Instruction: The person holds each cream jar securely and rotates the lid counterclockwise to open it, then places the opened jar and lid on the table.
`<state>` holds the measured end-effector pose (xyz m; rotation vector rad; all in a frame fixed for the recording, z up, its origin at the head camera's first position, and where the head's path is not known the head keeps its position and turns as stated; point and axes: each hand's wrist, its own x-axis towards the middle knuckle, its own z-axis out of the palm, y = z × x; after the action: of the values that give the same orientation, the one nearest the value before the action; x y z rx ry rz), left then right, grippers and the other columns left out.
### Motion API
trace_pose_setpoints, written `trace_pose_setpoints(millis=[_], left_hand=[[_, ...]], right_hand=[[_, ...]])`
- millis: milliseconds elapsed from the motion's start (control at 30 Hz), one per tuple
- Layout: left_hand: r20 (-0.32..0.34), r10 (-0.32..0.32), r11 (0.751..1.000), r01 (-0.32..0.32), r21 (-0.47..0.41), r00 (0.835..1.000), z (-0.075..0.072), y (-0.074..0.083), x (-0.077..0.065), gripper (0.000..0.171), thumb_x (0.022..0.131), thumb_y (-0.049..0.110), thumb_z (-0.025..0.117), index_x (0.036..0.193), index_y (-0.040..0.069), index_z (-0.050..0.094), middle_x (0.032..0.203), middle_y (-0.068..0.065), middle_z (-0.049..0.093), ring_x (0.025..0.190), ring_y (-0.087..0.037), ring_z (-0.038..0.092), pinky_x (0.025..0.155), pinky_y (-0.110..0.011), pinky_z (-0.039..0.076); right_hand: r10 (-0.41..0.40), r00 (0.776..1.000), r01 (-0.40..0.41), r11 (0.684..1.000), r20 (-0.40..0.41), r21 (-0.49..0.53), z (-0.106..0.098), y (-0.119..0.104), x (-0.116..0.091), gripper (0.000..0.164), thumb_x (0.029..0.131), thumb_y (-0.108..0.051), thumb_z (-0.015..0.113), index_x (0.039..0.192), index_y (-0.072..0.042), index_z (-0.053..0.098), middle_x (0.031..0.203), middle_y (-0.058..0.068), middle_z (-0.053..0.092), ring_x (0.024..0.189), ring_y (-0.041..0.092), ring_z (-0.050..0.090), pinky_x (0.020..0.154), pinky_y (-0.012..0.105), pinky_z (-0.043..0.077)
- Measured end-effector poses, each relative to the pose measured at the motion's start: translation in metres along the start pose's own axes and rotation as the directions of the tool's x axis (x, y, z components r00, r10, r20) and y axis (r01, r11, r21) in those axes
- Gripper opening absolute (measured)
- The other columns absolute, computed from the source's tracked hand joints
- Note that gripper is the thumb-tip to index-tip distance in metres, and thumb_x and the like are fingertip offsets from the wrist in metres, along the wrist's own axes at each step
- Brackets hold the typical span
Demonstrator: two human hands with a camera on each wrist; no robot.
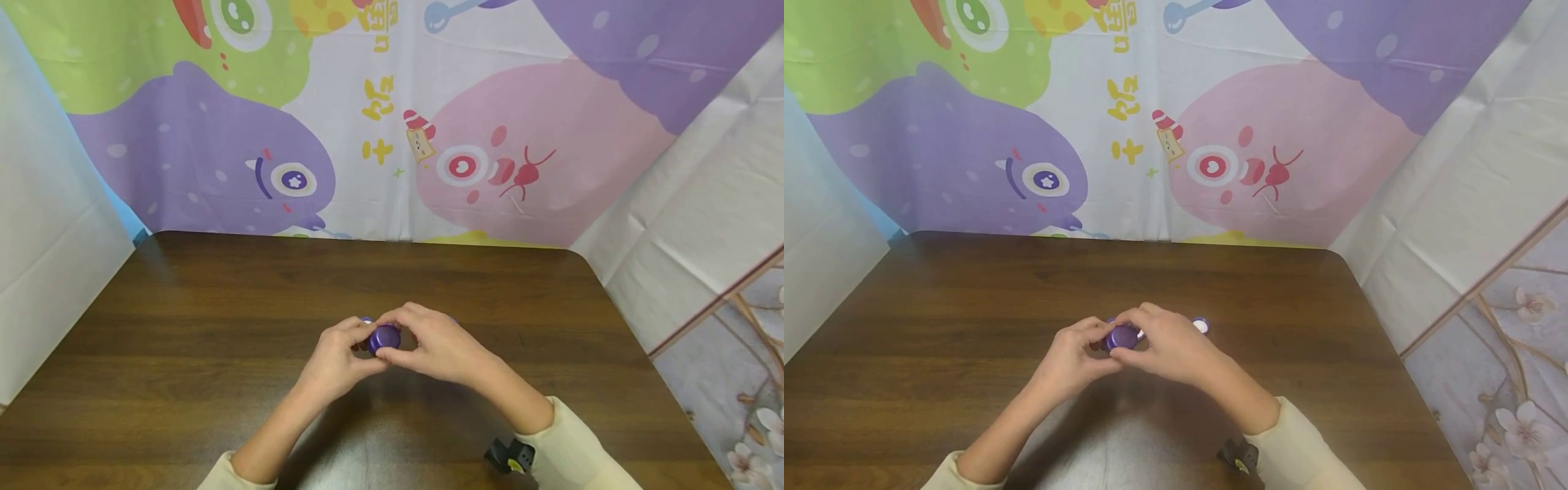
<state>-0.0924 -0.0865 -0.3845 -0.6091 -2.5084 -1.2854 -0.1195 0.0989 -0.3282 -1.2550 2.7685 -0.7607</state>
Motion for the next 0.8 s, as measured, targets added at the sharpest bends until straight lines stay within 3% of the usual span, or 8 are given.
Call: trace_pose_setpoints(millis=[167, 400, 600, 800], left_hand=[[0.008, -0.014, 1.000, 0.014, -0.014, 1.000, 0.0005, 0.0008, 0.0001, 0.030, 0.072, 0.011, 0.077, 0.101, 0.003, 0.071, 0.088, 0.000, 0.062, 0.077, -0.008, 0.056, 0.069, -0.019, 0.051], [-0.003, -0.037, 0.999, 0.036, -0.032, 0.999, 0.0034, -0.0001, -0.0010, 0.042, 0.072, 0.012, 0.079, 0.112, 0.005, 0.068, 0.097, -0.001, 0.048, 0.085, -0.018, 0.052, 0.074, -0.029, 0.050], [-0.030, -0.012, 1.000, 0.011, -0.015, 0.999, 0.0053, 0.0003, -0.0003, 0.057, 0.070, 0.011, 0.081, 0.122, -0.001, 0.060, 0.097, -0.001, 0.058, 0.081, -0.016, 0.056, 0.074, -0.027, 0.052], [0.013, -0.005, 0.999, 0.006, -0.040, 1.000, 0.0025, 0.0000, -0.0010, 0.031, 0.071, 0.013, 0.079, 0.100, 0.007, 0.069, 0.093, 0.002, 0.065, 0.080, -0.011, 0.057, 0.073, -0.027, 0.053]], right_hand=[[-0.042, 0.998, 0.040, 0.999, 0.047, 0.035, -0.0014, 0.0002, 0.0014, 0.036, 0.081, -0.017, 0.066, 0.117, -0.017, 0.060, 0.108, -0.003, 0.057, 0.069, 0.004, 0.049, 0.061, 0.016, 0.045], [-0.069, 0.997, 0.065, 0.994, 0.042, 0.087, -0.0016, 0.0014, 0.0018, 0.037, 0.079, -0.011, 0.066, 0.115, -0.011, 0.060, 0.105, 0.002, 0.056, 0.073, 0.012, 0.053, 0.063, 0.016, 0.046], [-0.053, 0.997, 0.049, 0.997, 0.057, 0.066, -0.0003, 0.0034, 0.0014, 0.034, 0.079, -0.011, 0.067, 0.113, -0.010, 0.060, 0.105, 0.004, 0.056, 0.073, 0.011, 0.053, 0.065, 0.015, 0.047], [-0.066, 0.994, 0.060, 0.996, 0.088, 0.069, -0.0002, 0.0051, 0.0006, 0.035, 0.080, -0.009, 0.066, 0.114, -0.011, 0.061, 0.109, 0.005, 0.057, 0.077, 0.010, 0.055, 0.067, 0.016, 0.048]])
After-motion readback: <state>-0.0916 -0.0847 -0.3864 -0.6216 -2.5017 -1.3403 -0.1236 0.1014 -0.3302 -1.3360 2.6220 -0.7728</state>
